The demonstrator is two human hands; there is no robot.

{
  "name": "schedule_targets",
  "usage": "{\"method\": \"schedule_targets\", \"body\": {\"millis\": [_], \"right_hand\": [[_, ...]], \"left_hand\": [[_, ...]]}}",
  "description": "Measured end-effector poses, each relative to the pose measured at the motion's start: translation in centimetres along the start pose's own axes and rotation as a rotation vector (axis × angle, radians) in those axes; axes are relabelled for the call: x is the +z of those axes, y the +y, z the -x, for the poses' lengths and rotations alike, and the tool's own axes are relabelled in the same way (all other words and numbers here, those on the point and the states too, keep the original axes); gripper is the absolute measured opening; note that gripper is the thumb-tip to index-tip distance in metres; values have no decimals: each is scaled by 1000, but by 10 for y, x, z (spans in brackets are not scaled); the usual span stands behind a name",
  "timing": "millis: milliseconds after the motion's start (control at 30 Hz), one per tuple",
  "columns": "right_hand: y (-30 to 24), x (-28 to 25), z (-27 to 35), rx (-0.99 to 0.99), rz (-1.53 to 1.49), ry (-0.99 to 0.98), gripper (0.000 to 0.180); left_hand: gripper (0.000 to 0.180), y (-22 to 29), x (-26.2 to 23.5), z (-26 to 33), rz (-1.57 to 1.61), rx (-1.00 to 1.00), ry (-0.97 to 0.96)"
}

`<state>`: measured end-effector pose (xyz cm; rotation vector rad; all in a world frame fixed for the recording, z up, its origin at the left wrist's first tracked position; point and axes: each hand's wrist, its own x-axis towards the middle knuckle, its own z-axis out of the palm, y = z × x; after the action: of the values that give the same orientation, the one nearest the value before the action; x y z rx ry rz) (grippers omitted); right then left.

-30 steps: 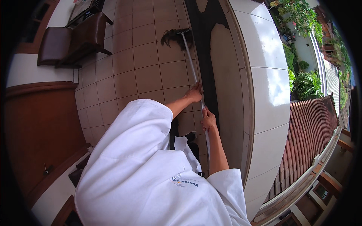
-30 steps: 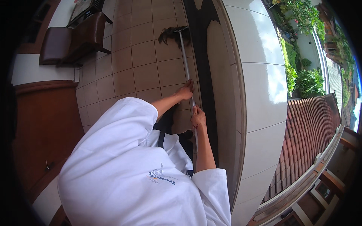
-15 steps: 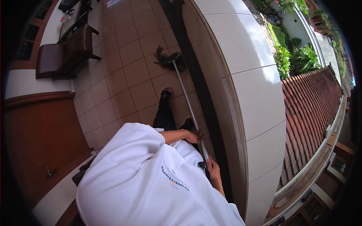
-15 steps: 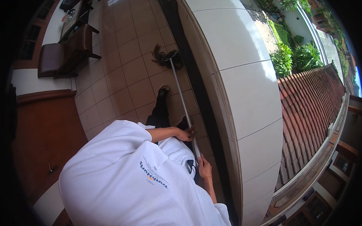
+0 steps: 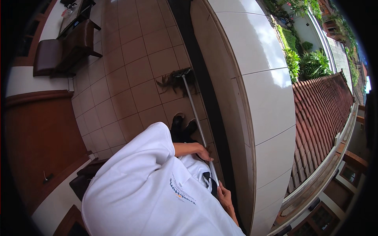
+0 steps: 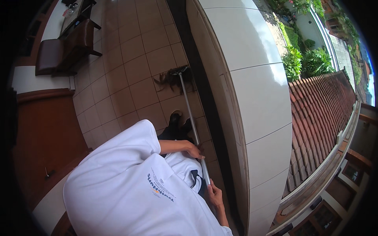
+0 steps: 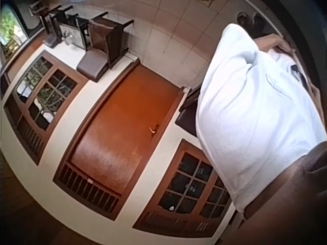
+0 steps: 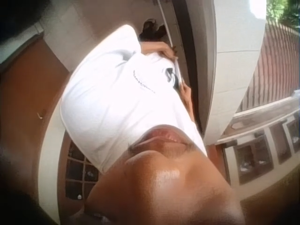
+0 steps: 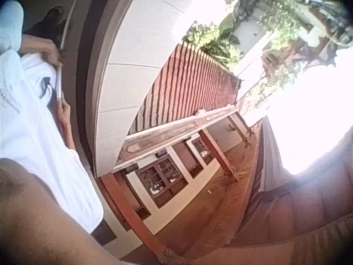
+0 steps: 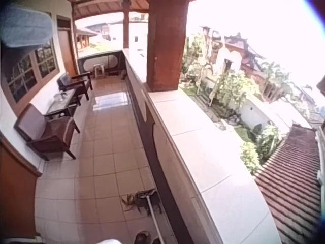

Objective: The person is mopping the tiled floor of an outdoor hallway or balcony area.

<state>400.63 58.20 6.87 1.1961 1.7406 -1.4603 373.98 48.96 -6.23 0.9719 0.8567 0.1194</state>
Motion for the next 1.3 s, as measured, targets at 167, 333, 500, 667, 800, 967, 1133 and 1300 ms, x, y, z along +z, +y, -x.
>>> {"method": "schedule_targets", "body": {"millis": [167, 333, 500, 667, 800, 967, 1133, 1300], "right_hand": [[-133, 36, -87, 150, -48, -53, 43], [-237, 95, -203, -52, 117, -39, 45], [-303, 119, -245, -107, 104, -95, 43], [-271, 94, -227, -104, 170, -123, 46], [-170, 74, -195, -86, 217, -80, 46], [-29, 47, -106, -46, 179, -91, 45], [108, 2, -11, -209, 290, -141, 46], [109, -26, 68, -68, 225, -197, 45]], "left_hand": [[99, -73, -29, 25, 84, -114, 910], [72, -114, -90, 86, 359, -281, 1358], [62, -135, -123, 125, 300, -425, 1581], [63, -120, -102, 111, 79, -442, 1542], [70, -99, -52, 40, 3, -435, 1330], [84, -57, 41, -30, 37, -290, 802], [82, -14, 103, -99, -15, -72, 218], [57, -36, 114, -175, 159, 42, -39]]}}
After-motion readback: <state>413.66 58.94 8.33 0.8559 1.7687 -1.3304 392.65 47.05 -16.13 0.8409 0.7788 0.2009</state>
